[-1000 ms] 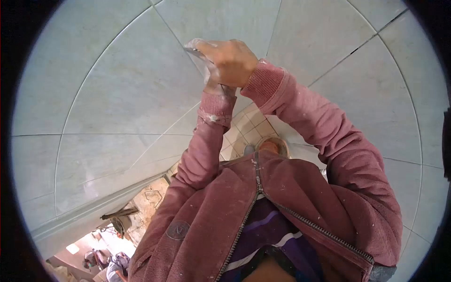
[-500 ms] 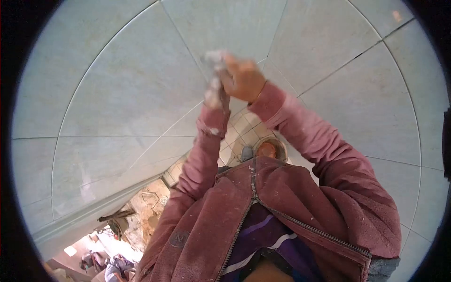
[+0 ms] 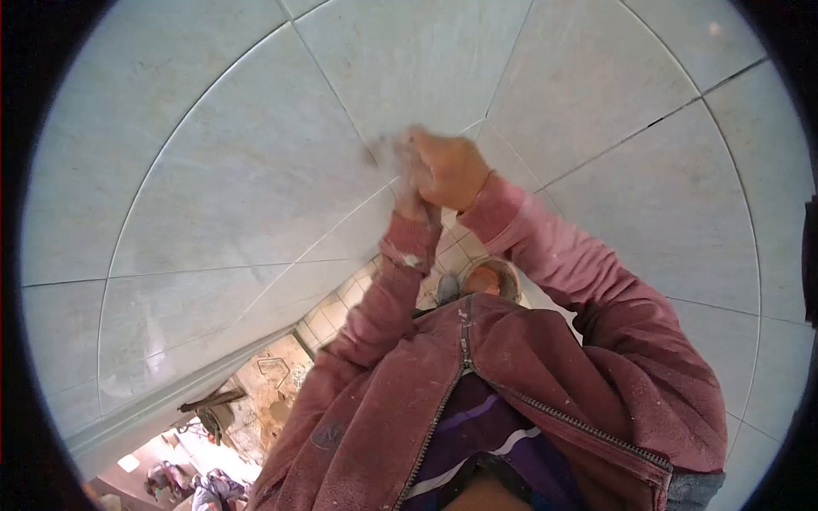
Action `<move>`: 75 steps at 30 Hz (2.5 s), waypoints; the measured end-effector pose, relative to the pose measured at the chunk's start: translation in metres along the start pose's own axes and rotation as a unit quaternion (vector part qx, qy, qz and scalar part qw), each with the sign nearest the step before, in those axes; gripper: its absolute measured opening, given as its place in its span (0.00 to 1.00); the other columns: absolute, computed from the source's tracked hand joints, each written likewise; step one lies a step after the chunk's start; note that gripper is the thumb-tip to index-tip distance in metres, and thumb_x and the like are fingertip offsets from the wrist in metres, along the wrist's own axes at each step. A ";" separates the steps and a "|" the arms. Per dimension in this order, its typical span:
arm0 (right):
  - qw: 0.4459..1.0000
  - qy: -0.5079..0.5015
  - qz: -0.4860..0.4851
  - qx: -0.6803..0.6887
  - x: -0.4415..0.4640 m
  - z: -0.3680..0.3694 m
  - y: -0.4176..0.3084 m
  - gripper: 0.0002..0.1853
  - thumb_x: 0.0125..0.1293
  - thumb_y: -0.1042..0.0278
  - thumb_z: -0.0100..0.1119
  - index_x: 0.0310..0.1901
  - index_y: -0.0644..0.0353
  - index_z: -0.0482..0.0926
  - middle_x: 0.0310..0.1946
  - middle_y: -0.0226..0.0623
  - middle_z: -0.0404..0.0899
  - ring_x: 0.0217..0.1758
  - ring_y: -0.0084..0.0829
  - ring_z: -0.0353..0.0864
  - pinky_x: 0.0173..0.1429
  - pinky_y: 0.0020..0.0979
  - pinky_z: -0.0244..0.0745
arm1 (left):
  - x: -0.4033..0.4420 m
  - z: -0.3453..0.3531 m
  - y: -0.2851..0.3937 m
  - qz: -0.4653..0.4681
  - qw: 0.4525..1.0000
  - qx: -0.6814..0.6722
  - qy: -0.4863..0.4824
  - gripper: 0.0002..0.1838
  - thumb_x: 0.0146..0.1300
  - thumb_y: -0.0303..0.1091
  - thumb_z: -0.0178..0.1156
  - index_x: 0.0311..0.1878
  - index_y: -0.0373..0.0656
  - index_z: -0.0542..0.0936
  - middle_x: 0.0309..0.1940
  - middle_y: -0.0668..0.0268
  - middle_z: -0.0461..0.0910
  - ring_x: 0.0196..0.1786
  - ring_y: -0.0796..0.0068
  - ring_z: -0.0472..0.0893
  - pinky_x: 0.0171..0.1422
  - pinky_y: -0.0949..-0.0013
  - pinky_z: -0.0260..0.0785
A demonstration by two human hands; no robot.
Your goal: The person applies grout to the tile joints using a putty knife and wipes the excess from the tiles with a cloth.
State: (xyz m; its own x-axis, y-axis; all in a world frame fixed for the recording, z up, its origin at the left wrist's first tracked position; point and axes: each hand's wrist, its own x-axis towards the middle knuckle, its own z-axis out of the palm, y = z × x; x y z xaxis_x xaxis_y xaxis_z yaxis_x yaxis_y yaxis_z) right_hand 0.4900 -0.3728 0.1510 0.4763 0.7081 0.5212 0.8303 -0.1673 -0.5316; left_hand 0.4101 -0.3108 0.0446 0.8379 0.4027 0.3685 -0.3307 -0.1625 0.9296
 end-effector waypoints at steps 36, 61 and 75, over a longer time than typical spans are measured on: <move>0.978 0.162 -0.127 -0.026 0.086 -0.065 -0.075 0.18 0.47 0.72 0.52 0.44 0.56 0.71 0.22 0.45 0.76 0.24 0.48 0.75 0.27 0.43 0.69 | 0.080 -0.031 0.088 0.032 0.995 0.086 0.041 0.15 0.57 0.24 0.51 0.49 0.39 0.70 0.41 0.64 0.75 0.42 0.73 0.75 0.43 0.71 0.70; 0.964 0.188 -0.169 -0.084 0.094 -0.073 -0.083 0.19 0.43 0.71 0.56 0.42 0.55 0.71 0.23 0.44 0.76 0.26 0.46 0.77 0.29 0.42 0.71 | 0.102 -0.037 -0.004 -0.058 0.983 -0.169 0.042 0.21 0.61 0.39 0.53 0.56 0.44 0.64 0.51 0.63 0.70 0.52 0.68 0.71 0.52 0.70 0.67; 0.996 0.073 -0.030 -0.030 0.033 -0.029 -0.045 0.19 0.44 0.74 0.52 0.43 0.53 0.72 0.23 0.38 0.74 0.24 0.45 0.76 0.28 0.42 0.70 | 0.034 0.008 0.039 0.045 0.986 -0.116 0.108 0.19 0.65 0.37 0.47 0.57 0.40 0.64 0.50 0.63 0.71 0.52 0.68 0.71 0.57 0.69 0.64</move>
State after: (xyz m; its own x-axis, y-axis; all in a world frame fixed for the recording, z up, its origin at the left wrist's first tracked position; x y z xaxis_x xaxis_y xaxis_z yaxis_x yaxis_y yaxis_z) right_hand 0.4766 -0.3618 0.2108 0.4584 0.6120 0.6445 0.8724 -0.1712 -0.4579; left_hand 0.4291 -0.3104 0.0936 0.6965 0.5831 0.4182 -0.5115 -0.0053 0.8593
